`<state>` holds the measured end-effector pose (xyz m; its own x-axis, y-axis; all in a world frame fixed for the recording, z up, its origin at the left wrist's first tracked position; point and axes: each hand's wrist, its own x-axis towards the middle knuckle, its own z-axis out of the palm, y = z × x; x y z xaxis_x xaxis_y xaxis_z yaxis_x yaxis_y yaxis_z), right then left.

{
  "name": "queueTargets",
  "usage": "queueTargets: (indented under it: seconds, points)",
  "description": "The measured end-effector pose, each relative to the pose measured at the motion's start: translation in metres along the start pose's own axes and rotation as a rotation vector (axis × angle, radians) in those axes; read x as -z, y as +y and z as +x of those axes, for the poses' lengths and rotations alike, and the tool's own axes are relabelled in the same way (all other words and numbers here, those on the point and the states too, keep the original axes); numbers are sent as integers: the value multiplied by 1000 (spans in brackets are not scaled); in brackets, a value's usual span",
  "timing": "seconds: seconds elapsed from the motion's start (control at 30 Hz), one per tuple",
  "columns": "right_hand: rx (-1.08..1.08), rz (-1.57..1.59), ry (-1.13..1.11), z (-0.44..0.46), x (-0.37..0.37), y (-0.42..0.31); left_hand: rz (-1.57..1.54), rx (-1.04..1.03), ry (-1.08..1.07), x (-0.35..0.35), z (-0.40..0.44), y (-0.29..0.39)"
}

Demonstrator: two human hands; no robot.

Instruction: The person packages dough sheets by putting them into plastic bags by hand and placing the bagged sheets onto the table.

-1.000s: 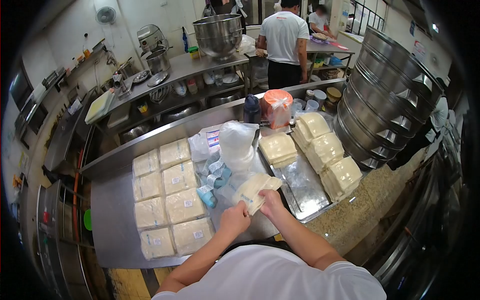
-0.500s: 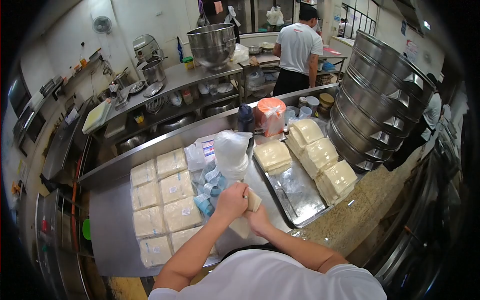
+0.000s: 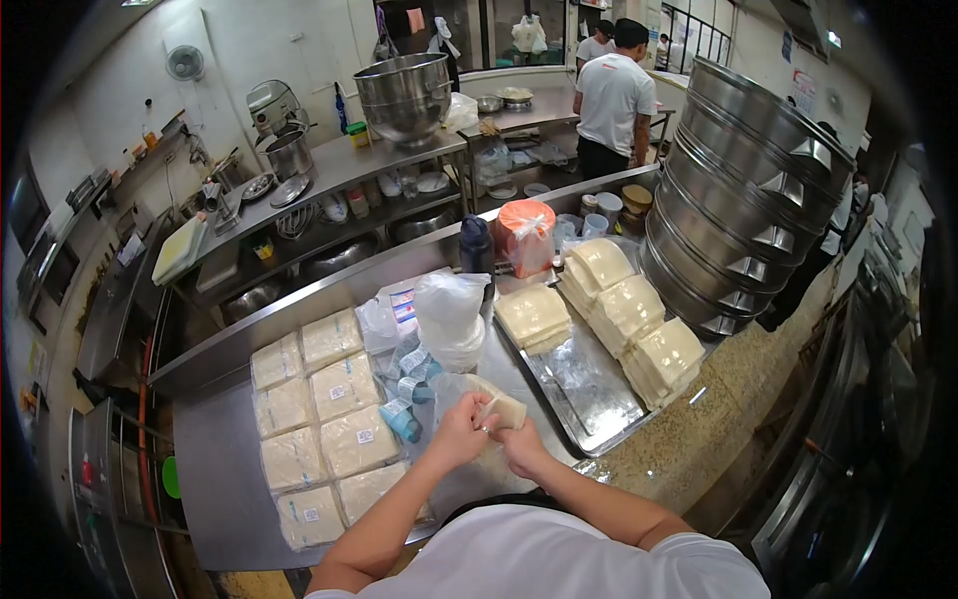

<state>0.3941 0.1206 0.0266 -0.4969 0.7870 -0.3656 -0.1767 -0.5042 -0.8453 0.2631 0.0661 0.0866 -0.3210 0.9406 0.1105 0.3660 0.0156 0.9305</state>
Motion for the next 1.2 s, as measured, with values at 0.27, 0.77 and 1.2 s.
queueTargets:
  seconds: [0.27, 0.77, 1.2]
  points:
    - [62, 36, -148, 5, -15, 29, 386, -411, 47, -15, 22, 1]
    - [-272, 633, -62, 64, 45, 29, 456, -117, 204, -24, -54, -37]
    - [-167, 338, 110, 86, 36, 50, 405, -278, -37, -39, -49, -27]
